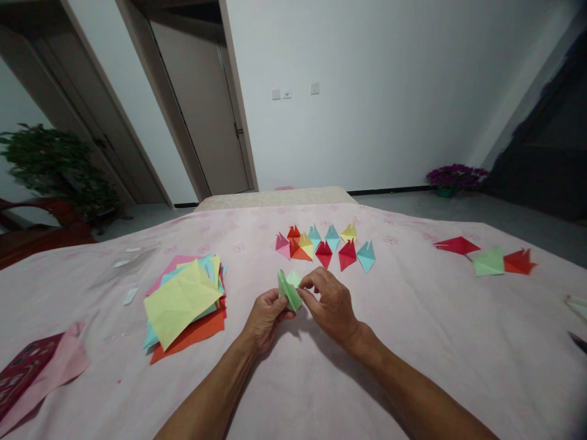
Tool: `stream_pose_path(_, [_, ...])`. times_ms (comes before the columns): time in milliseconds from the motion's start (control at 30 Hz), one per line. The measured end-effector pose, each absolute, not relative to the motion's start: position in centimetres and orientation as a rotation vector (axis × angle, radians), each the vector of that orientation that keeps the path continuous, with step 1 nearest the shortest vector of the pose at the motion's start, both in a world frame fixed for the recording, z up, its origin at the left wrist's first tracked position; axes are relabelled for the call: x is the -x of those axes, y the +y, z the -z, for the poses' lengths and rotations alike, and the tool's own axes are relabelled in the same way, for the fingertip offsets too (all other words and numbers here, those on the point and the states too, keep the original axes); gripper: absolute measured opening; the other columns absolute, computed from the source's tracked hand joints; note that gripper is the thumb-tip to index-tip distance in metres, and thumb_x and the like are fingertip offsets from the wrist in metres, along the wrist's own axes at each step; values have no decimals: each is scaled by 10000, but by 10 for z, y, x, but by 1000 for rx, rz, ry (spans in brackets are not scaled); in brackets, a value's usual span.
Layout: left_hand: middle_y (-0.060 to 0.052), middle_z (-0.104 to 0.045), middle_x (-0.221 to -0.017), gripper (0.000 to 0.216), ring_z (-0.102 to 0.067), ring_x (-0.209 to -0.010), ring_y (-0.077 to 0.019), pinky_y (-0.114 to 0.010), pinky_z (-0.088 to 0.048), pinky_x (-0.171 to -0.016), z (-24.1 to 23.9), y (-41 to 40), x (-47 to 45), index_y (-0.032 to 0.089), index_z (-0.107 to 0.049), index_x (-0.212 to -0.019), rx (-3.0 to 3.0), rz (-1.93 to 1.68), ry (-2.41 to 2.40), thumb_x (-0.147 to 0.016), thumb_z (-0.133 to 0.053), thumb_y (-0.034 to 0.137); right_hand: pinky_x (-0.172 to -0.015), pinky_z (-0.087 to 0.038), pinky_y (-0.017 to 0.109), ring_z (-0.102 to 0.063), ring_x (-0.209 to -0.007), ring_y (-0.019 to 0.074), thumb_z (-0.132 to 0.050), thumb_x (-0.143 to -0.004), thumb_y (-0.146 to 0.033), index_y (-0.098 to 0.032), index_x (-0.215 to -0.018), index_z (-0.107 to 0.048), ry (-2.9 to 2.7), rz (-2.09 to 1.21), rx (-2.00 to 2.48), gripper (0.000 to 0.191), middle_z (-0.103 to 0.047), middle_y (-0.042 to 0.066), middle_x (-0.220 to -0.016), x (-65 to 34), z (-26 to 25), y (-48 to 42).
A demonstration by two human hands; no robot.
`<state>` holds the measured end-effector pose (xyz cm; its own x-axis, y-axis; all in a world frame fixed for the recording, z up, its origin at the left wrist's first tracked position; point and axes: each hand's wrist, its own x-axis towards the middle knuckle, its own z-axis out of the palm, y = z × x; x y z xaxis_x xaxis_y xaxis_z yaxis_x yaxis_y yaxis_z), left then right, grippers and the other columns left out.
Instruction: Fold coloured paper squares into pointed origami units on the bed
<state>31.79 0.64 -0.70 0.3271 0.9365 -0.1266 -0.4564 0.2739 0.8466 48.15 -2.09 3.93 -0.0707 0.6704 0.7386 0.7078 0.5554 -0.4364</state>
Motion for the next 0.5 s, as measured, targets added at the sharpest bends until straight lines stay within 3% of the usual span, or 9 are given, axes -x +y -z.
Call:
stream_pose_path(100, [-59,-696,-798,435,-607,-644,-90,-160,-523,-567,7,7,-319,87,-736,-880,-790,-1099,725,-596,-898,374,-674,-469,291,-577,-717,160,-564,-864,-111,-212,-812,-602,-1756,14,1099,119,-628,17,-767,-480,-32,-21])
stream_pose_path(267, [-73,-725,-857,405,-647,-714,-123,-211,-556,-665,10,8,-319,107,-745,-901,-758,-1187,716,-604,-895,337,-787,-513,366,-633,-876,204,-513,-879,-70,-219,-1048,-636,-1799,60,954,256,-703,60,-939,-478,-25,-23])
stream_pose_path(500, [-80,-738,-908,366,-653,-799,-155,-258,-554,-764,8,2,-324,117,-753,-923,-792,-1283,705,-644,-872,323,-796,-523,403,-613,-939,235,-629,-884,-219,-213,-1160,-624,-1811,96,991,276,-678,94,-1026,-475,-23,-28])
